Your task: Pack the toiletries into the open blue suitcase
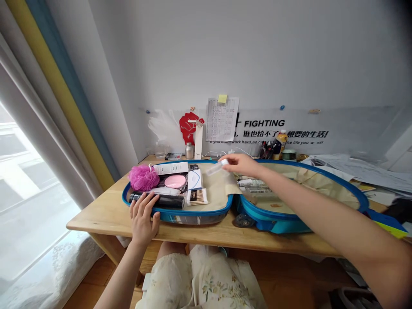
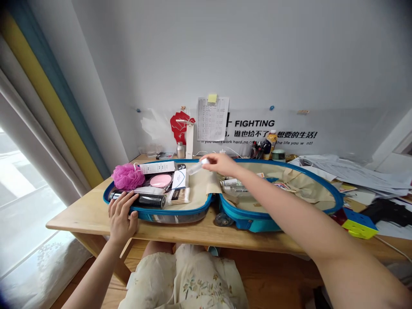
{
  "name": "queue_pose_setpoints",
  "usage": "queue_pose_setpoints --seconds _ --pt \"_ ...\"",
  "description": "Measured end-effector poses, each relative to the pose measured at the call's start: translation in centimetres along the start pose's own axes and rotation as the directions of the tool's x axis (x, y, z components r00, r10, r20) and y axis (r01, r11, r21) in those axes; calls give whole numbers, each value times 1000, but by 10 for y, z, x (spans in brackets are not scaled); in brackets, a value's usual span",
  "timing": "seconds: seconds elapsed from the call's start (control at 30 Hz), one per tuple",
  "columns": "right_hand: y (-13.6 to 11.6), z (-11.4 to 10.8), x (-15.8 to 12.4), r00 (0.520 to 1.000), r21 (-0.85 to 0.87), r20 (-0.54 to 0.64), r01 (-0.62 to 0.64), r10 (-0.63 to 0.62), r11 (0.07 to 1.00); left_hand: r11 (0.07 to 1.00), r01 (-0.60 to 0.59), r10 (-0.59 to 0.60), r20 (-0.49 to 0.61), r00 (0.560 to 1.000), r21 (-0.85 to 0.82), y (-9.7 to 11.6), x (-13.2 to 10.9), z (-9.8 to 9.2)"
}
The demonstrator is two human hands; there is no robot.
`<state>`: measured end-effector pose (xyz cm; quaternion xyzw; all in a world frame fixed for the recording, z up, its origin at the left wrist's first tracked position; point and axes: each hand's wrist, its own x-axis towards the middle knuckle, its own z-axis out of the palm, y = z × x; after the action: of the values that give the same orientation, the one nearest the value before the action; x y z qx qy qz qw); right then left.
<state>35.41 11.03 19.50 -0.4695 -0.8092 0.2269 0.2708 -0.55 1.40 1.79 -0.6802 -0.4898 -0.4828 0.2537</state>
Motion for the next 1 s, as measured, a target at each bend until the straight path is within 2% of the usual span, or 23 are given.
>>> queue_pose_setpoints --seconds 0.13,0.27,0.37,0.5,0.67,0.77,0.87,1.0 --pt "-33 66 26 993 41 111 24 -28 999 1000 8 -8 6 1000 9 -1 0 0" --pt "-48 115 42 980 49 195 29 -38 998 1000 -4 4 2 1000 3 -1 -1 1" --pt "-52 137 48 970 20 239 31 -35 999 1000 -5 5 5 1000 -6 -1 0 0" --pt "-53 146 46 964 -52 263 51 -35 997 1000 -11 11 3 1000 -2 -1 0 0" --pt "-54 137 42 945 -120 320 115 -72 986 1000 -20 20 -5 1000 -1 -2 -1 1" --pt "-54 119 42 941 -161 327 142 -83 977 1000 -22 21 -9 1000 -5 -2 -1 1" --pt "-43 77 43 959 -237 272 141 -73 961 1000 -22 22 -16 1000 -7 -1 0 1" --pt "2 -4 32 990 -435 129 13 48 900 999 -42 42 -19 999 5 -1 0 0"
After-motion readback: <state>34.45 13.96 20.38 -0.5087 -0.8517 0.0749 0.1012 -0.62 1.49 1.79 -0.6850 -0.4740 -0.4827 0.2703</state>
